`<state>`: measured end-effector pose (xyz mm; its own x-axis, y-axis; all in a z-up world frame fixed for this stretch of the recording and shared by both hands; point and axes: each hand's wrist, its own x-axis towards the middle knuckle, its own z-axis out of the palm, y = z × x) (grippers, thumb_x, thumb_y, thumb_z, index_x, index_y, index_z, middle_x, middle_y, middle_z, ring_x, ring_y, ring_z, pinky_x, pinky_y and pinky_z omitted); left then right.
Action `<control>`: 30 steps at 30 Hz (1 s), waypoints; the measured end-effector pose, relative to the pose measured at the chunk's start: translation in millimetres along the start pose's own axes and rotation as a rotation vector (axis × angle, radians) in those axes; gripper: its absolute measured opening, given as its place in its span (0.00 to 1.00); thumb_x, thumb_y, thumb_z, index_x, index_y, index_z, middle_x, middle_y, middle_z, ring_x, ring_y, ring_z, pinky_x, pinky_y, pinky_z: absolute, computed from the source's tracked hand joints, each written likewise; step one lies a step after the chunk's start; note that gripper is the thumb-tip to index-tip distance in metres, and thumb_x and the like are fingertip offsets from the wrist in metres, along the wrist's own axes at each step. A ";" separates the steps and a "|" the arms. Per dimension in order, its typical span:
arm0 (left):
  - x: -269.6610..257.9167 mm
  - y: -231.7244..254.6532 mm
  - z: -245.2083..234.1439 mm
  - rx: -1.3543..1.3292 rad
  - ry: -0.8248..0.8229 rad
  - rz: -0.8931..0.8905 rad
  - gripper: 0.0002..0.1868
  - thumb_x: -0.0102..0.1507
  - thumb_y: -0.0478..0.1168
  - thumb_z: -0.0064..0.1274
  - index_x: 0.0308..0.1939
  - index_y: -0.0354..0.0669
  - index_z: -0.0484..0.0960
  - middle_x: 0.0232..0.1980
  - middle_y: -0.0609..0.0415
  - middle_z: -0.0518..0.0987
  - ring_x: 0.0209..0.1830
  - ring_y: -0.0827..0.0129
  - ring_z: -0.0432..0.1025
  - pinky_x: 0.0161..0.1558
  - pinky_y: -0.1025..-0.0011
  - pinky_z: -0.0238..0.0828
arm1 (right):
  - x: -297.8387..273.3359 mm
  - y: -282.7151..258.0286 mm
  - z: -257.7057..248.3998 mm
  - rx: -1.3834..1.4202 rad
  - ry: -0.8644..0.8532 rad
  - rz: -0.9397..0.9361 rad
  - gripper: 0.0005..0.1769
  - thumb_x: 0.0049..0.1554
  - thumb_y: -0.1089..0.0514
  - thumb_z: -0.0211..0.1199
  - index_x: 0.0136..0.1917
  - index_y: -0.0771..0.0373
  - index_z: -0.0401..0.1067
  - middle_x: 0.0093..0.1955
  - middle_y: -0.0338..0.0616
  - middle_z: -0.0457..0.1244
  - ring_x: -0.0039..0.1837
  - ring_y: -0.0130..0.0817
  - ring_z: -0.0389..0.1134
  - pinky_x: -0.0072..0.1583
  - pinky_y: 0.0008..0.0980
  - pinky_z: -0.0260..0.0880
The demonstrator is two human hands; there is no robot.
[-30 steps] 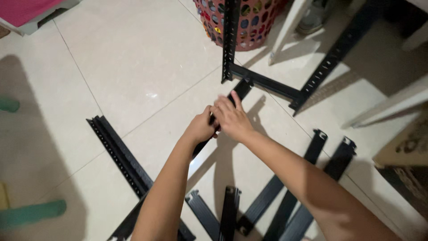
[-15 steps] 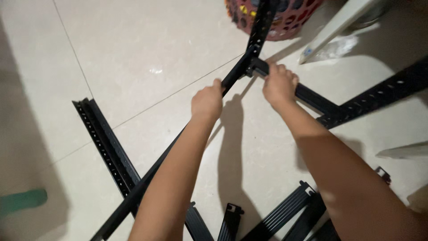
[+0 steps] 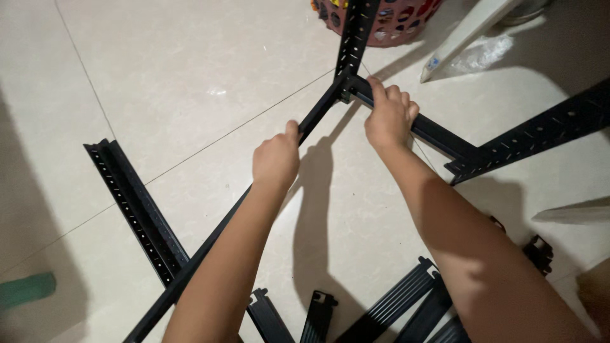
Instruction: The person assembles a black metal furniture frame on the floor by connecting vertical and horizontal bars with corner brackets. They then place a brown cardboard sheet onto the frame as a shelf.
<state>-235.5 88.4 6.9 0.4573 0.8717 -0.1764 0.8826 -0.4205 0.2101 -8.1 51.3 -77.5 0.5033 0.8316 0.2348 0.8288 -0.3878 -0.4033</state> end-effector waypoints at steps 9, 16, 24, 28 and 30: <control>14.4 5.9 3.5 0.048 0.014 -0.035 0.08 0.72 0.43 0.39 0.49 0.44 0.69 0.35 0.40 0.83 0.37 0.45 0.79 0.37 0.50 0.74 | -1.1 0.0 -0.2 -0.017 -0.031 -0.012 0.43 0.49 0.72 0.61 0.76 0.46 0.64 0.56 0.43 0.61 0.61 0.43 0.59 0.64 0.46 0.50; 18.9 8.0 14.9 0.098 -0.001 -0.103 0.06 0.68 0.36 0.42 0.50 0.45 0.68 0.36 0.41 0.83 0.38 0.46 0.80 0.36 0.52 0.77 | -1.9 -1.7 -3.1 0.000 -0.058 -0.012 0.43 0.49 0.71 0.62 0.76 0.48 0.63 0.57 0.43 0.61 0.62 0.43 0.59 0.64 0.46 0.51; 17.5 7.8 17.5 0.063 -0.030 -0.099 0.09 0.73 0.44 0.39 0.49 0.43 0.67 0.35 0.40 0.83 0.37 0.44 0.80 0.36 0.50 0.75 | -6.0 -1.3 -1.4 -0.019 -0.011 -0.041 0.43 0.50 0.71 0.62 0.76 0.48 0.63 0.58 0.43 0.60 0.62 0.43 0.58 0.64 0.47 0.51; 20.5 4.6 13.0 0.088 -0.039 -0.092 0.10 0.73 0.45 0.39 0.50 0.44 0.68 0.34 0.40 0.83 0.37 0.44 0.80 0.36 0.50 0.76 | -3.7 -4.1 -4.0 -0.047 -0.060 -0.022 0.46 0.48 0.71 0.63 0.77 0.47 0.62 0.58 0.43 0.60 0.62 0.44 0.58 0.65 0.47 0.50; 23.0 3.3 18.9 0.089 -0.026 -0.079 0.09 0.72 0.44 0.39 0.50 0.44 0.68 0.35 0.40 0.83 0.37 0.44 0.80 0.36 0.50 0.76 | -3.5 -1.4 -3.7 -0.047 -0.043 -0.028 0.46 0.49 0.70 0.63 0.78 0.47 0.61 0.59 0.42 0.60 0.63 0.43 0.57 0.66 0.46 0.50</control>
